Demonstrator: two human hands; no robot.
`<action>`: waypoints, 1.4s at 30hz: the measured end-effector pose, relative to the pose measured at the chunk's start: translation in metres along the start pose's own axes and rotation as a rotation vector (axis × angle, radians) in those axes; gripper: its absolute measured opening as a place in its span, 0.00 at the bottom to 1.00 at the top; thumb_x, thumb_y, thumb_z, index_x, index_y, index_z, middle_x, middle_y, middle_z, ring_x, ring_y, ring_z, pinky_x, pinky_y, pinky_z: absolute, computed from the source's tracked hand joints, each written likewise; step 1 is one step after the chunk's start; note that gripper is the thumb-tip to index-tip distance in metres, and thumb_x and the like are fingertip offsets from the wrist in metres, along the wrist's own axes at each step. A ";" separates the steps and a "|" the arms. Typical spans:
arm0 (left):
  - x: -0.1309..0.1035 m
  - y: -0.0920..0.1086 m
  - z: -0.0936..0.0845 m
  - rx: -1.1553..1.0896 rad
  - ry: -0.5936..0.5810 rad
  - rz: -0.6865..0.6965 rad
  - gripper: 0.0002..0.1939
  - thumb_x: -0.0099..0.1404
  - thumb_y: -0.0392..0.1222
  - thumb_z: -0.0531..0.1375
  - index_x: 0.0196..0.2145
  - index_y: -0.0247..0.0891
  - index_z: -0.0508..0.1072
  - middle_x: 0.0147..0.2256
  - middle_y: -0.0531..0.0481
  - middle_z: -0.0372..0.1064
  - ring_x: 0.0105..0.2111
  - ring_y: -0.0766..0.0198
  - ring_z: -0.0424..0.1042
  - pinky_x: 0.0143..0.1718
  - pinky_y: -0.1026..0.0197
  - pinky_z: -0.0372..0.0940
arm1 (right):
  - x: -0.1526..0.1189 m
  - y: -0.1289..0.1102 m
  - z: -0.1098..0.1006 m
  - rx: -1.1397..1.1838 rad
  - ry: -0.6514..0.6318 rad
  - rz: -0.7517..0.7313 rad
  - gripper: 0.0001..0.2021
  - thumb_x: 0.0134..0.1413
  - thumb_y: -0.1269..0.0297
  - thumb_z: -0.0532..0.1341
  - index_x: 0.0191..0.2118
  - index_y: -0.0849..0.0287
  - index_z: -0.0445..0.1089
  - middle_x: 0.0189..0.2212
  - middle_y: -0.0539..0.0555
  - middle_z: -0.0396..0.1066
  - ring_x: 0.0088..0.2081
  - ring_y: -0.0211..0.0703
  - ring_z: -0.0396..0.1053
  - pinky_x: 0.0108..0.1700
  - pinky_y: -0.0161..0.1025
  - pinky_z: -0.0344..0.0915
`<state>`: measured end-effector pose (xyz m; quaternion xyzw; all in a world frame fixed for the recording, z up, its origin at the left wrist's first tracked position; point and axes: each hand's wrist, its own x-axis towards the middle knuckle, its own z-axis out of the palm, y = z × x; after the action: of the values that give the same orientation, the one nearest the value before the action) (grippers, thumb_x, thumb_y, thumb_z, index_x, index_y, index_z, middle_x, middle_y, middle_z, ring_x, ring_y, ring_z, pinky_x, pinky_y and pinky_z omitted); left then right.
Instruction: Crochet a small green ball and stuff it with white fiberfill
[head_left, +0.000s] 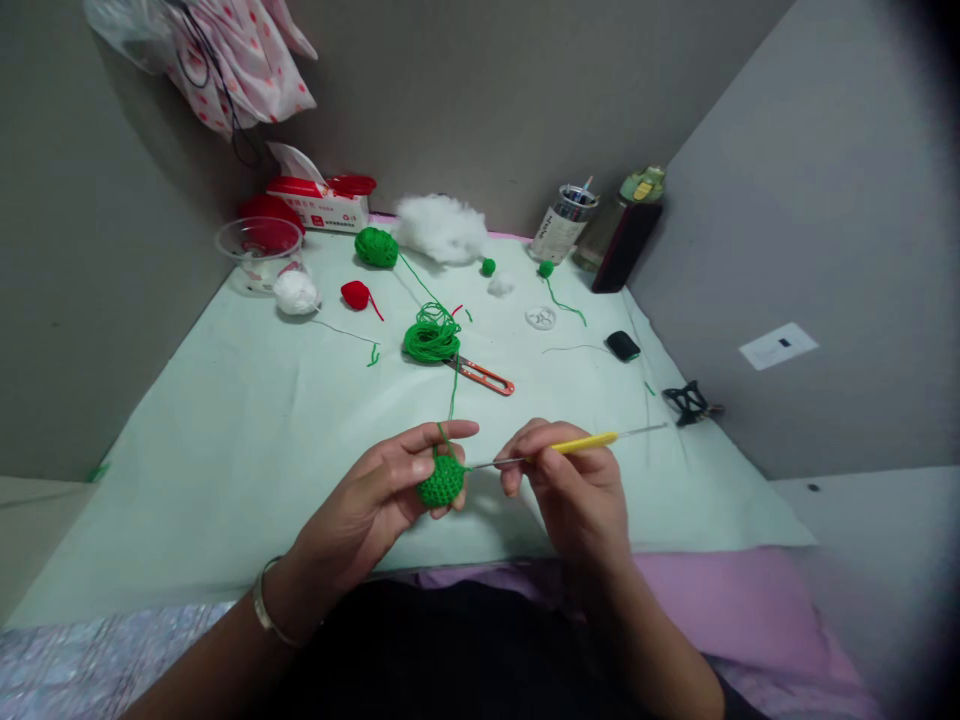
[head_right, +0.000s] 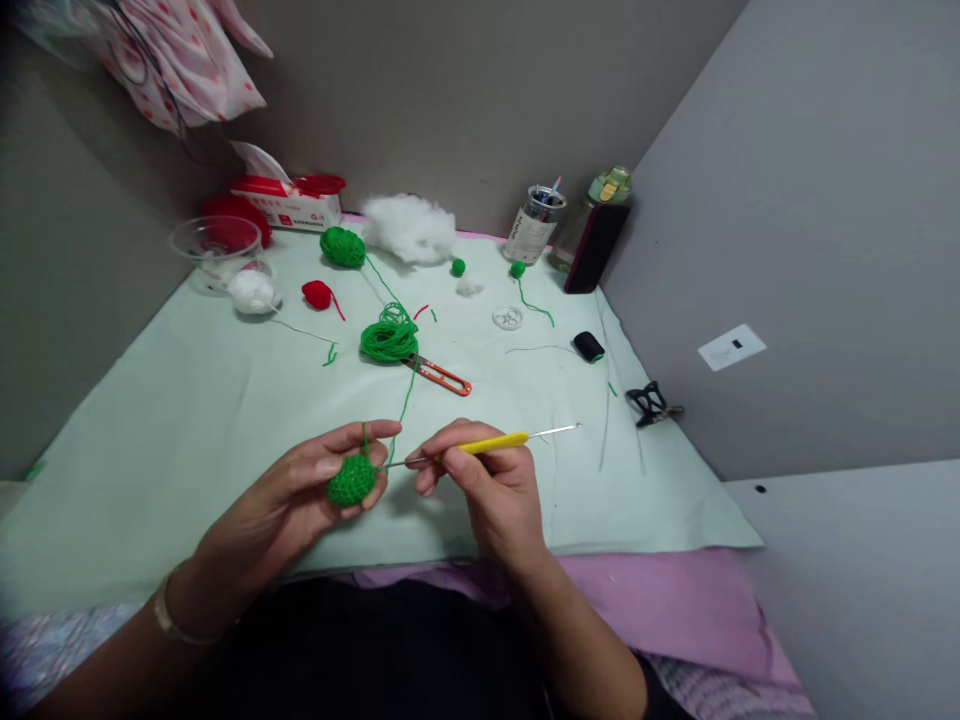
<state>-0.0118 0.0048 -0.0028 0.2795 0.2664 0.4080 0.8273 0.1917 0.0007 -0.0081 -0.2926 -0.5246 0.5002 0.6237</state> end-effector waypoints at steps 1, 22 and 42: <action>0.000 0.000 0.001 0.011 0.006 -0.004 0.17 0.66 0.44 0.68 0.51 0.39 0.84 0.38 0.48 0.70 0.33 0.64 0.70 0.38 0.61 0.66 | 0.000 0.000 0.001 0.027 -0.002 0.017 0.06 0.67 0.64 0.66 0.42 0.55 0.82 0.31 0.52 0.80 0.26 0.37 0.77 0.29 0.35 0.76; -0.002 -0.005 -0.003 0.385 0.076 0.143 0.27 0.64 0.42 0.73 0.59 0.44 0.77 0.47 0.45 0.77 0.54 0.54 0.77 0.61 0.54 0.68 | -0.001 0.017 0.013 -0.044 0.048 0.038 0.09 0.67 0.57 0.66 0.40 0.56 0.79 0.34 0.55 0.82 0.28 0.38 0.74 0.29 0.35 0.72; 0.000 0.001 -0.003 0.633 0.150 0.217 0.21 0.63 0.41 0.72 0.54 0.46 0.82 0.46 0.47 0.76 0.48 0.58 0.75 0.56 0.57 0.70 | 0.001 -0.006 0.000 -0.415 -0.194 -0.179 0.09 0.73 0.66 0.58 0.46 0.56 0.78 0.39 0.56 0.82 0.39 0.42 0.80 0.40 0.41 0.79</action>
<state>-0.0143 0.0062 -0.0037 0.5183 0.4085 0.4103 0.6294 0.1933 -0.0005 -0.0026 -0.3175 -0.6975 0.3502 0.5386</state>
